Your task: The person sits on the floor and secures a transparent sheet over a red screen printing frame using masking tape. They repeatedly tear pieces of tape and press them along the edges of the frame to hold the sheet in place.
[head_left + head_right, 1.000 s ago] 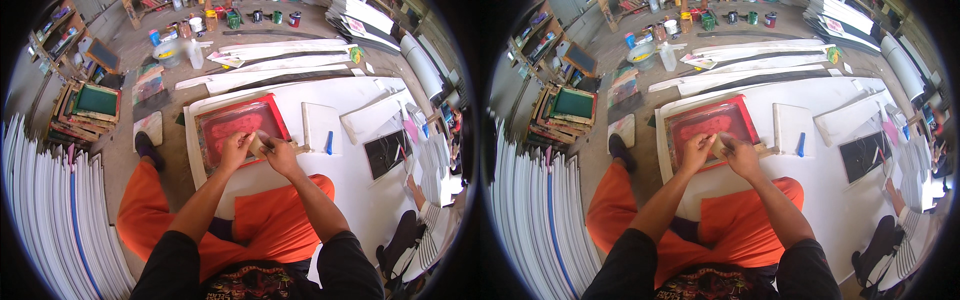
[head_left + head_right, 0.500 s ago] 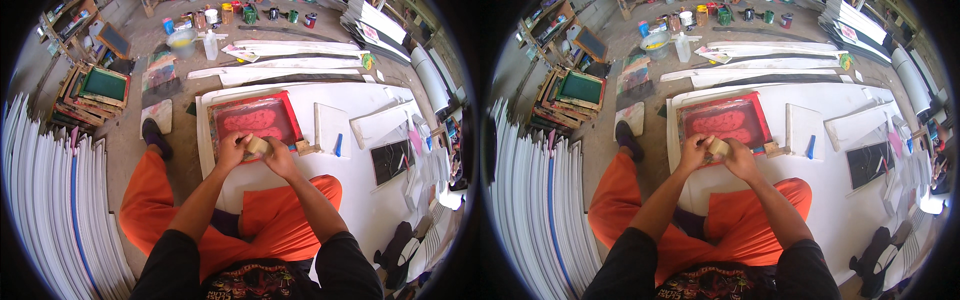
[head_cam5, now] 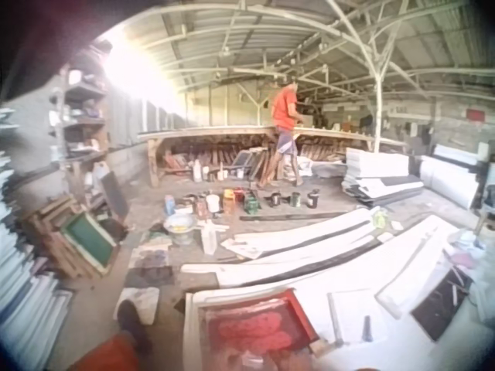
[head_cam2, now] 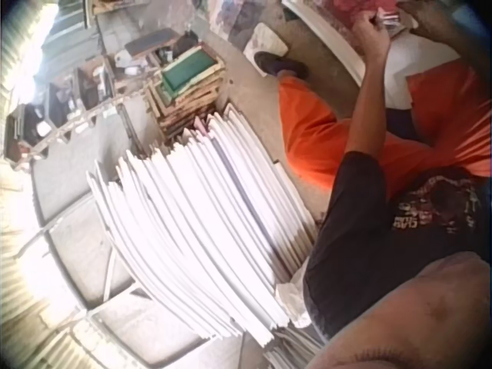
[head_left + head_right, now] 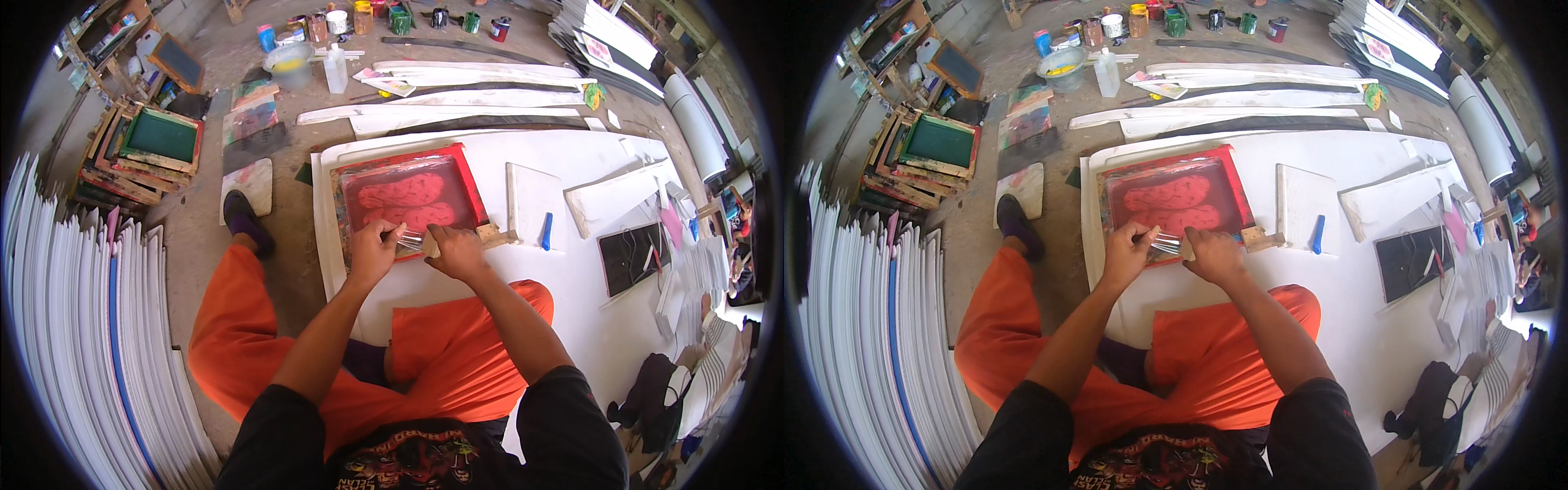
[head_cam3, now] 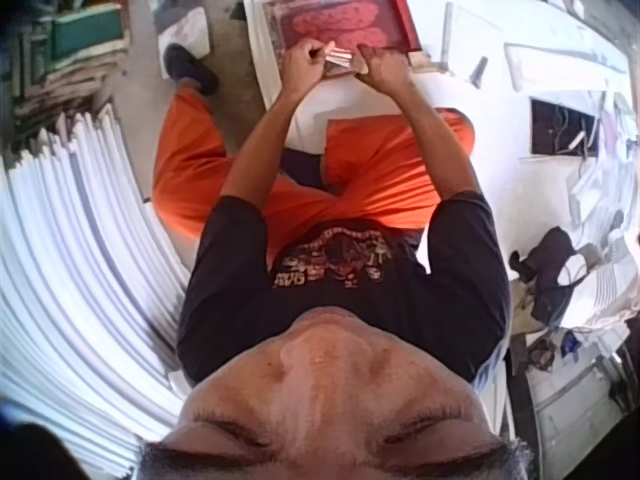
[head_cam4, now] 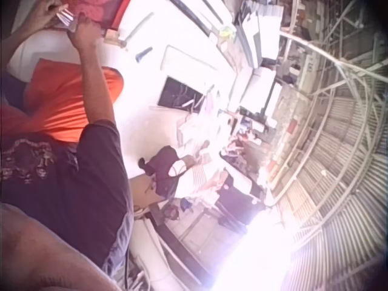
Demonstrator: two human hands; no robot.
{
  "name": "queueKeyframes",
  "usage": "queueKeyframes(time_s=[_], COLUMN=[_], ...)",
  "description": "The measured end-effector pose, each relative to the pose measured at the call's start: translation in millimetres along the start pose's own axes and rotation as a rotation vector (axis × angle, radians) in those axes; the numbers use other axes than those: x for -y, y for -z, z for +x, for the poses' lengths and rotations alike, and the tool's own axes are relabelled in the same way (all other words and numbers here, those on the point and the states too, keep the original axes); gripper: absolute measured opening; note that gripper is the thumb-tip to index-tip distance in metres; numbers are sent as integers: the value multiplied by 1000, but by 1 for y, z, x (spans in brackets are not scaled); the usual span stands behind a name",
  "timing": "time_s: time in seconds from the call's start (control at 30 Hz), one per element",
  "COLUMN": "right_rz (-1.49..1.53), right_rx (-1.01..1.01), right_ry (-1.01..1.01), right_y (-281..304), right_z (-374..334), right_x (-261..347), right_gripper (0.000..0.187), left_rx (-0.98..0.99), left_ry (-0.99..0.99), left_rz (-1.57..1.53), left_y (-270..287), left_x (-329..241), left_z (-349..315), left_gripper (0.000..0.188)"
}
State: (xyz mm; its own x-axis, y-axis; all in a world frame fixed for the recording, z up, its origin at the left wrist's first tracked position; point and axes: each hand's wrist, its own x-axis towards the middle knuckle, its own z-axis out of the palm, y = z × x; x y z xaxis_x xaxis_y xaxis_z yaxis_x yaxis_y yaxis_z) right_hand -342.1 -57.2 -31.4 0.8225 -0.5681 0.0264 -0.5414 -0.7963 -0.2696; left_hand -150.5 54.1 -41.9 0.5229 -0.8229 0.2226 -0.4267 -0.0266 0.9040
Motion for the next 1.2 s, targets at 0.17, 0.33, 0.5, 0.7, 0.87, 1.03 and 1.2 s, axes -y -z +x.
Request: queueKeyframes(time_s=[0.17,0.33,0.5,0.7,0.87,1.03,1.2], right_rz=[286,585,295,608,351,-231,-197], right_rx=[-249,-280,-162,-48,-74,22,12], right_ry=[25,95,192,-150,104,201,35], right_y=[-9,-11,9,15,19,41,50], right_z=[-14,-28,-20,-17,-10,10,17], right_x=[-23,-22,-44,-54,-83,-129,-168], right_gripper=[65,66,66,60,52,63,61], left_rx=[16,88,49,-53,-79,-168,-255], left_ry=[246,381,403,467,431,431,542], left_rz=[-113,-275,-327,-381,-307,-312,-400], left_y=[18,25,24,24,16,4,-1], left_x=[6,20,35,48,49,65,70], left_z=[11,11,9,10,14,12,16], left_gripper=[34,34,32,32,30,27,31])
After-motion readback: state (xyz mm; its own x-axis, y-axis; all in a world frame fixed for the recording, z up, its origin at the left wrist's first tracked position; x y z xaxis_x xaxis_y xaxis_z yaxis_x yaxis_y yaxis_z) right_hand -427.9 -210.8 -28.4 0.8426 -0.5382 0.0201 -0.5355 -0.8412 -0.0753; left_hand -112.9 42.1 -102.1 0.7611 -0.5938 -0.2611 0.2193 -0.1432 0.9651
